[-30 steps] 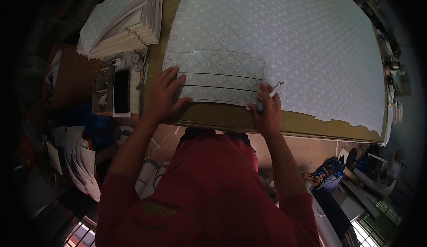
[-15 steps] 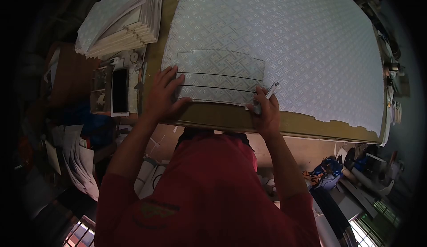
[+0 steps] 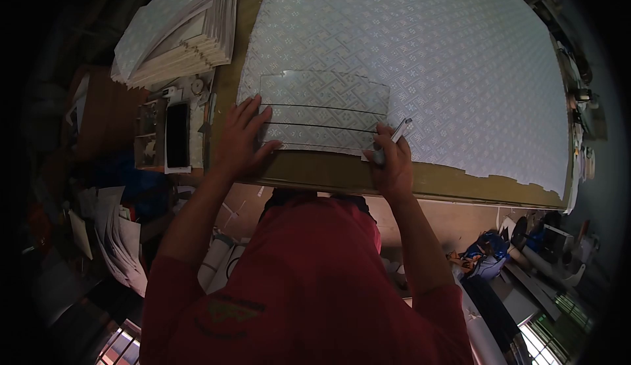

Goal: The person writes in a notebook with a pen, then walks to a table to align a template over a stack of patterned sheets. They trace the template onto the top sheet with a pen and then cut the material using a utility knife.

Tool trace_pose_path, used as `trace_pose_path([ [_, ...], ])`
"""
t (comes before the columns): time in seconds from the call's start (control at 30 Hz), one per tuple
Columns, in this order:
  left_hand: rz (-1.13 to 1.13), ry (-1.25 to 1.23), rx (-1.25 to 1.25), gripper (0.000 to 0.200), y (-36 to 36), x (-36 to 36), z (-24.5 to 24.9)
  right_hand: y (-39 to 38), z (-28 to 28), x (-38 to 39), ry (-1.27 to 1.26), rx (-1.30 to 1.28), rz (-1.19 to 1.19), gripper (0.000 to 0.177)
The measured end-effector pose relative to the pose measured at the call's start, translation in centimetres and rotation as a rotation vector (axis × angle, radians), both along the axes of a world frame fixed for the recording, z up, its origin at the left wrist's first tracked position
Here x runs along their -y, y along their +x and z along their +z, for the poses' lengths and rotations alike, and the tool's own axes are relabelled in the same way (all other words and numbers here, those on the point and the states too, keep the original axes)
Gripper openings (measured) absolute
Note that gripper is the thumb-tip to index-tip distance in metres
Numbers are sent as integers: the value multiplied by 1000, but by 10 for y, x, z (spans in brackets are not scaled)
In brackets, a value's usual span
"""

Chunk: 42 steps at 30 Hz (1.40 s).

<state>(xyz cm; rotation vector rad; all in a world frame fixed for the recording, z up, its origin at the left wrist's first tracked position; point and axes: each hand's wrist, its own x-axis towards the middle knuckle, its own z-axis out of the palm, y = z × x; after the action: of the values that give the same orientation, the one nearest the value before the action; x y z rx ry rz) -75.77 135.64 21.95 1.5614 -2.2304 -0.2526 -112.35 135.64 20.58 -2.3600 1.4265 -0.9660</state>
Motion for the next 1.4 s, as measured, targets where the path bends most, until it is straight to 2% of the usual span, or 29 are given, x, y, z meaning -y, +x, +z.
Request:
trace_pose_path([
  [0.33,-8,9,55,71,2,2,4,-2,1,0,-14,-46,30,45],
  [0.4,-11,4,-22,72,1,1,3,0,-1,1,-30,-43,43,45],
  [0.8,-10,5,-78,69,2,4,2,-3,-2,0,21,-38,10,46],
  [1.07,-10,10,-101,67,2,5,6,-2,0,1,34,-60,17,38],
  [1.2,-16,-18,-99,67,3,7,5,-4,-3,1,42,-47,10,38],
  [1.27,-16,-14,-100,67,2,7,5,-3,-3,1,37,-47,7,47],
  [1.4,-22,-32,-90,67,3,7,-1,-4,-5,0,45,-47,-9,48],
])
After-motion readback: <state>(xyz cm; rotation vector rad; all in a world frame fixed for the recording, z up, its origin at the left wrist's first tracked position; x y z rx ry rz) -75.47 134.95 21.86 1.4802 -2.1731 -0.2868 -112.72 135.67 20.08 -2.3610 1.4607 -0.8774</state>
